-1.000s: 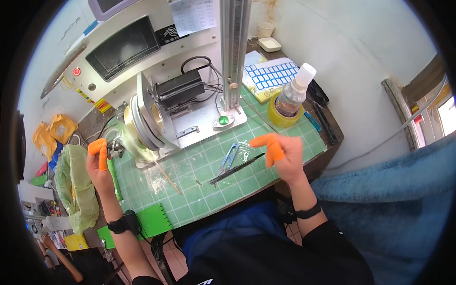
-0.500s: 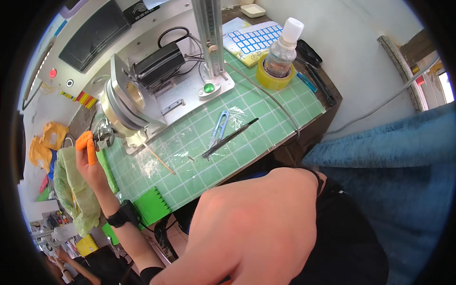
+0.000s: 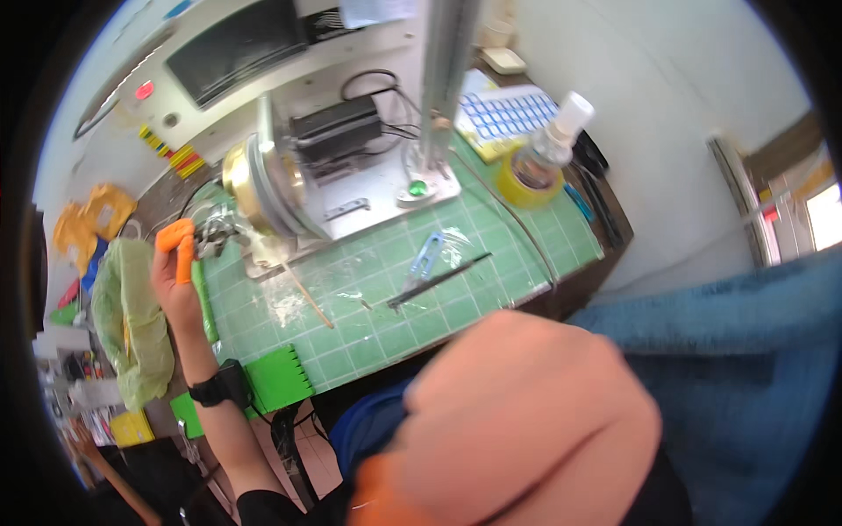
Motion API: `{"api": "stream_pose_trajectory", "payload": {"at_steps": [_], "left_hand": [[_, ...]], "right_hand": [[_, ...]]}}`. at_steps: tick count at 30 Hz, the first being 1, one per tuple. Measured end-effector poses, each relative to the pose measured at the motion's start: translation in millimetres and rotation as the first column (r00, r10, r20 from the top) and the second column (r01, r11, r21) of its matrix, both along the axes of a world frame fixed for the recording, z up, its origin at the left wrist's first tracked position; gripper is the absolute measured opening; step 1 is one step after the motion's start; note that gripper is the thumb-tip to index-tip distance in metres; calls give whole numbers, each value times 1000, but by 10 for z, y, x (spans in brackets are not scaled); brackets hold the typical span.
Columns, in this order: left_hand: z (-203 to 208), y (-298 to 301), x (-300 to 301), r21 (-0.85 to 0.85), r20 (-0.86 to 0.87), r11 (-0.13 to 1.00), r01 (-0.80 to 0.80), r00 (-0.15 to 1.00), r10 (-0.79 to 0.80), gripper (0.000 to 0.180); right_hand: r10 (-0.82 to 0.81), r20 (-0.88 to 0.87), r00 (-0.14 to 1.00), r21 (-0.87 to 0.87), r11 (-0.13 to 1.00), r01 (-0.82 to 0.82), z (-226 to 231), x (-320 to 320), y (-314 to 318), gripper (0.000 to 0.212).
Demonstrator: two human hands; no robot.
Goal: Manually assemble small components using specialized jigs, adhesive, and tape at a workbench.
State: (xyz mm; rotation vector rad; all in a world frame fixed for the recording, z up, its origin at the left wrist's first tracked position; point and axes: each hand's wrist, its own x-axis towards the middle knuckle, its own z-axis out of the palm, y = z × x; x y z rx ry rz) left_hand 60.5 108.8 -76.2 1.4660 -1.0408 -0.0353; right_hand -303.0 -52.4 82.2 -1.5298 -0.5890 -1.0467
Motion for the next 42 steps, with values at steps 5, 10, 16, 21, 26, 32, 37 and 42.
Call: {"api": "stream_pose_trajectory", "payload": {"at_steps": [5,10,16,21,26,32,37,42], "left_hand": [[178,-386,-159,-84,-85,991,100,991,-108,17],[88,-228,-69,-79,-26,990,118,992,-121,18],[84,-273,-103,-79,-62,991,104,992,-109,18],[150,-324,-117,-125,-75,984,126,988,-136,15],[56,-401,-88,-188,-52,971,147,986,-159,12],[106,-351,-119,-133,-39,985,113,992,-120,10],[52,-355,-119,-170,-70,983,76,994,-89,7],[65,-359,-127,-175,-60,982,75,994,-86,7]], "right_hand": [[439,112,891,-209,887,-411,296,-679,-364,21],[461,-50,886,-375,813,-445,534,-591,-374,10],[421,-173,891,-366,812,-455,503,-678,-391,9],[474,-245,846,-380,755,-534,396,-477,-380,8],[542,-333,771,-394,663,-636,442,-234,-400,8],[547,-427,720,-479,539,-693,584,38,-318,7],[471,-485,737,-553,488,-675,699,115,-249,7],[369,-518,771,-616,465,-636,772,135,-235,7]]}}
